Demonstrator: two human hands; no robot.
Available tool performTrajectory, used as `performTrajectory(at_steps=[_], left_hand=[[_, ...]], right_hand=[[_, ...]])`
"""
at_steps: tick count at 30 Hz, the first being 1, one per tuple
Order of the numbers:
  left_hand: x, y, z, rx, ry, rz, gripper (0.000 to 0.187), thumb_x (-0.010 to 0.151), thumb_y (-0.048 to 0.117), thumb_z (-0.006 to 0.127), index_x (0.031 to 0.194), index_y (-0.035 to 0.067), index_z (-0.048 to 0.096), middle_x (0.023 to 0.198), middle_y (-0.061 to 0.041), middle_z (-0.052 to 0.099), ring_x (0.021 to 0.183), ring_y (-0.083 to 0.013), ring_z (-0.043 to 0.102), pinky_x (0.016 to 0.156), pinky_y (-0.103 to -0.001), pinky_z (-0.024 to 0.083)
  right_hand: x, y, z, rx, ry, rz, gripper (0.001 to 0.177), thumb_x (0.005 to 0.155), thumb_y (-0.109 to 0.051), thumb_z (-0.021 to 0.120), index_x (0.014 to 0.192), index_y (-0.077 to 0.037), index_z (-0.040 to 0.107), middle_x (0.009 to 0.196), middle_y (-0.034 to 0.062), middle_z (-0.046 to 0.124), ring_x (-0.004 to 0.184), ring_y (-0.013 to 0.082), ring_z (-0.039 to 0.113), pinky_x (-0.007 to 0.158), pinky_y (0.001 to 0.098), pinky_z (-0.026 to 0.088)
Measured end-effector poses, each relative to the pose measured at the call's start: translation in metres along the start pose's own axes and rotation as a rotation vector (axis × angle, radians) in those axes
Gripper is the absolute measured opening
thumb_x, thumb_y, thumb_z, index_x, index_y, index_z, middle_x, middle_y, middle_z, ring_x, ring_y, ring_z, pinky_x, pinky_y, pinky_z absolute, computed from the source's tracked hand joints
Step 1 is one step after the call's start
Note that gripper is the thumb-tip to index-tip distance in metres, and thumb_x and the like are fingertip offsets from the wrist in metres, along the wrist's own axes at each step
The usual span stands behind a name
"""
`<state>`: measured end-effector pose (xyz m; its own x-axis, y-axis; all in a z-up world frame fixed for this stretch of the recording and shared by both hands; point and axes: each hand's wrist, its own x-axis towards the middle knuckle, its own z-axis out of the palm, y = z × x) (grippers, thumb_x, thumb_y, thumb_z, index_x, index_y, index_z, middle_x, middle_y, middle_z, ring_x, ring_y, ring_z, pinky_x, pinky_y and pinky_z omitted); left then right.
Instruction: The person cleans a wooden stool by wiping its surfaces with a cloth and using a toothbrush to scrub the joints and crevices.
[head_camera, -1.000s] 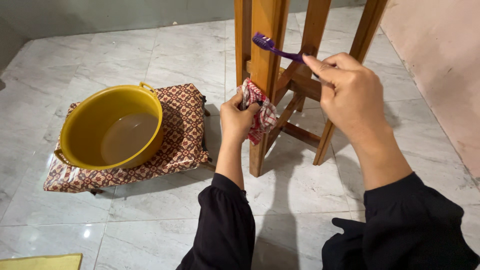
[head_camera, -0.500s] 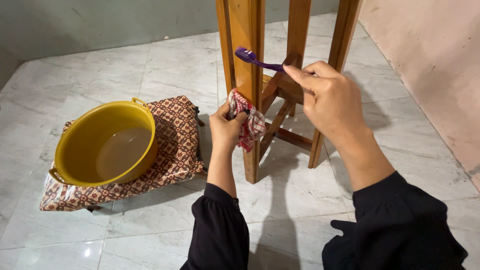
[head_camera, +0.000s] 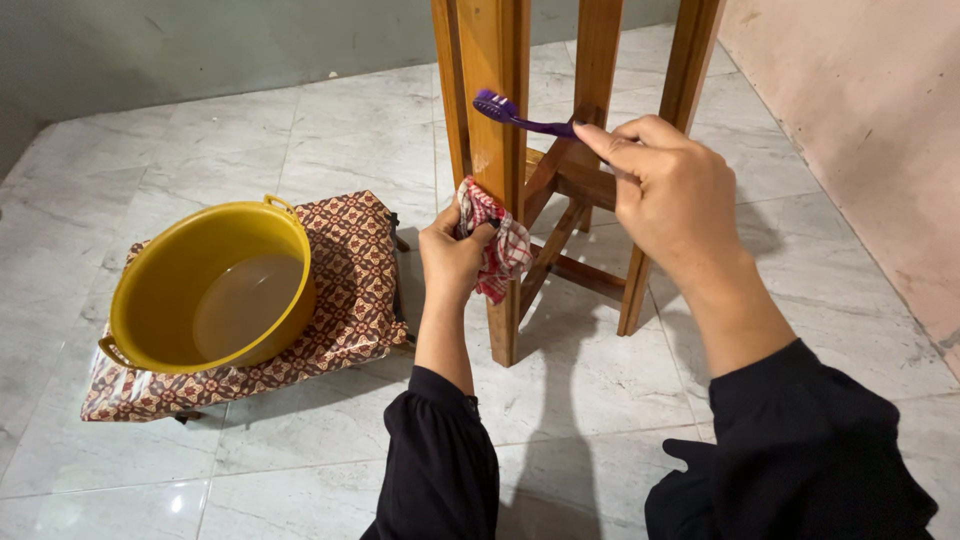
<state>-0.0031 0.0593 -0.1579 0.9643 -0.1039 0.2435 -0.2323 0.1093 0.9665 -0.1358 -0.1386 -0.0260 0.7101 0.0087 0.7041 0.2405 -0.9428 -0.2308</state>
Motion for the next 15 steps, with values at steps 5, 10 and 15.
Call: performTrajectory(at_steps=[5,10,15], left_hand=[[0.001,0.002,-0.002,0.066,0.008,0.034,0.054,0.075,-0.008,0.074,0.129,-0.005,0.067,0.119,-0.013,0.075,0.102,-0.0146,0.072,0.092,-0.03,0.058],[-0.001,0.005,-0.001,0.065,0.009,0.056,0.054,0.075,-0.007,0.074,0.128,-0.005,0.067,0.122,-0.016,0.075,0.106,-0.017,0.072,0.094,-0.031,0.057],[-0.01,0.032,0.002,0.316,0.075,0.089,0.056,0.075,-0.006,0.076,0.13,0.0,0.068,0.121,-0.016,0.074,0.106,-0.0195,0.074,0.094,-0.032,0.057]], right_hand=[[-0.003,-0.003,-0.003,0.021,-0.334,0.167,0.048,0.091,0.009,0.055,0.119,-0.024,0.078,0.086,0.0028,0.073,0.053,0.0088,0.05,0.039,0.022,0.039],[-0.001,-0.006,0.003,0.039,-0.244,0.083,0.044,0.09,0.008,0.058,0.117,-0.021,0.079,0.095,0.0019,0.075,0.058,0.0097,0.053,0.042,0.0221,0.042],[0.004,-0.008,0.0,0.051,-0.007,0.053,0.029,0.104,0.0,0.061,0.119,-0.017,0.079,0.1,0.003,0.075,0.054,0.0119,0.053,0.043,0.0267,0.038]])
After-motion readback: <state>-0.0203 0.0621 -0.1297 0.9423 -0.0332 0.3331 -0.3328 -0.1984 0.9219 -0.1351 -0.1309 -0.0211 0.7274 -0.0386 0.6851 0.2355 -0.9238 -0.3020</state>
